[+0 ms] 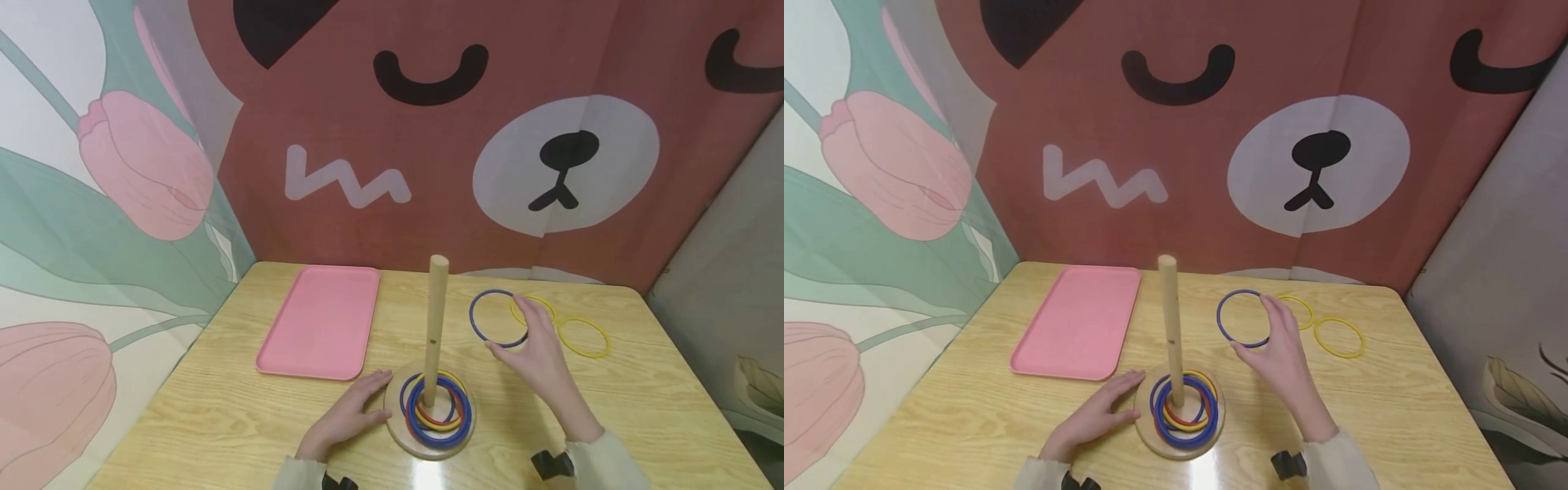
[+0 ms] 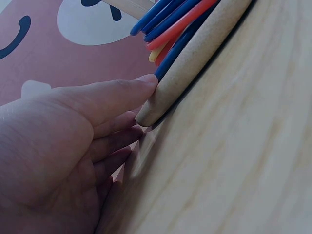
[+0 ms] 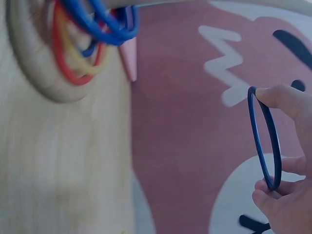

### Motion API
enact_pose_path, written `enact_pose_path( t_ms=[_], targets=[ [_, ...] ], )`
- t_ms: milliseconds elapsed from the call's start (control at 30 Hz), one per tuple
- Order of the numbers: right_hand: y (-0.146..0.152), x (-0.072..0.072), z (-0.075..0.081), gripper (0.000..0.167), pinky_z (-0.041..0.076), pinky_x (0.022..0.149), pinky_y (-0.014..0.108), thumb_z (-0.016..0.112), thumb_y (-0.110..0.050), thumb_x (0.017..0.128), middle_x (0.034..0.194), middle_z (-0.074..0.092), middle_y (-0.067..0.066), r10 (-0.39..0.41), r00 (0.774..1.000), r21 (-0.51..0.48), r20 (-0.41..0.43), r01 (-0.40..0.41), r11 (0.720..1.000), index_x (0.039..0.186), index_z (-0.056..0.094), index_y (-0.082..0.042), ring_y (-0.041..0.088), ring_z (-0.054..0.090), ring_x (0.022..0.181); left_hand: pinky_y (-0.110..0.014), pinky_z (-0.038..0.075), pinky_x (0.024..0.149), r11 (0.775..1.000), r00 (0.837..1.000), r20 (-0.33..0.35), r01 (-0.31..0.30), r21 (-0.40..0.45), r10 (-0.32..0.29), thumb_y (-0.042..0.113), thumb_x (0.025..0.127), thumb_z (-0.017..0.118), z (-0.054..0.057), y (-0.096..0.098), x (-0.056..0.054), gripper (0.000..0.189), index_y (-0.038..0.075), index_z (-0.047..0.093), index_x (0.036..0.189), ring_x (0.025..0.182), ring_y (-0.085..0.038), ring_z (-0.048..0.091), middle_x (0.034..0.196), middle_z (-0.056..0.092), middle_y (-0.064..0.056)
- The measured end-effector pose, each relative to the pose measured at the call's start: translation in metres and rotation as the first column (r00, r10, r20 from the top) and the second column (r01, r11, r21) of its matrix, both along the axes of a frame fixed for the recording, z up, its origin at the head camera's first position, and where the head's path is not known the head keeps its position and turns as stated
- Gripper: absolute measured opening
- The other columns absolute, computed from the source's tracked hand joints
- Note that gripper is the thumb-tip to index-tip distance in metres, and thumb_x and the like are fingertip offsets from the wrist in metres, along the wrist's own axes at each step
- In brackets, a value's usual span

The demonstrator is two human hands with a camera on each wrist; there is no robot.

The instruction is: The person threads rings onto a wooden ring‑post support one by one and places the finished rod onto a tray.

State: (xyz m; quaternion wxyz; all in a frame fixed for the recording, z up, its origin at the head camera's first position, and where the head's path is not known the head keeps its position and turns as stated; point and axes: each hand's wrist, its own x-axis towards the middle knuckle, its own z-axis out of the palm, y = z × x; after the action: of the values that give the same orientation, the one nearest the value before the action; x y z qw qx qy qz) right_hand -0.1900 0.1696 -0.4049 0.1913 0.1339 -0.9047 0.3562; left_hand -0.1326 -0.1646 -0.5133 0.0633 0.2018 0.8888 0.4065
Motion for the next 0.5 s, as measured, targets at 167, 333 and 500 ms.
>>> enact_pose_path(
  t_ms=[167,333,500],
  targets=[
    [-0.005,0.008,0.024,0.089,0.044,0.096,0.064,0.085,-0.017,0.069,0.142,0.041,0.028,0.025,0.998,-0.015,-0.050,-0.025,1.000,0.142,0.039,0.005,0.045,0.046,0.122,-0.065,0.023,0.115,1.000,1.000,0.000,0.000,0.002,0.000,0.036,0.091,0.064,-0.001,0.000,0.000,0.066,0.006,0.042,0.146,0.144,-0.039,0.031,0.153,0.039,-0.016],
    [-0.010,0.015,0.050,0.089,0.048,0.101,0.050,0.086,-0.011,0.068,0.143,0.042,0.026,0.055,0.989,-0.038,-0.134,-0.060,0.997,0.142,0.039,0.005,0.042,0.049,0.122,-0.065,0.022,0.116,1.000,1.000,0.003,0.002,0.005,-0.002,0.036,0.091,0.064,0.000,0.000,0.000,0.067,0.007,0.041,0.146,0.144,-0.039,0.030,0.153,0.039,-0.016],
    [-0.012,0.019,0.073,0.095,0.039,0.110,0.015,0.084,-0.005,0.070,0.143,0.043,0.025,0.087,0.987,-0.119,-0.134,-0.103,0.987,0.148,0.030,0.003,0.040,0.048,0.127,-0.066,0.021,0.116,1.000,1.000,0.007,0.001,0.009,-0.001,0.036,0.091,0.064,0.001,0.000,0.000,0.067,0.006,0.041,0.146,0.144,-0.039,0.030,0.153,0.039,-0.016]
  ],
)
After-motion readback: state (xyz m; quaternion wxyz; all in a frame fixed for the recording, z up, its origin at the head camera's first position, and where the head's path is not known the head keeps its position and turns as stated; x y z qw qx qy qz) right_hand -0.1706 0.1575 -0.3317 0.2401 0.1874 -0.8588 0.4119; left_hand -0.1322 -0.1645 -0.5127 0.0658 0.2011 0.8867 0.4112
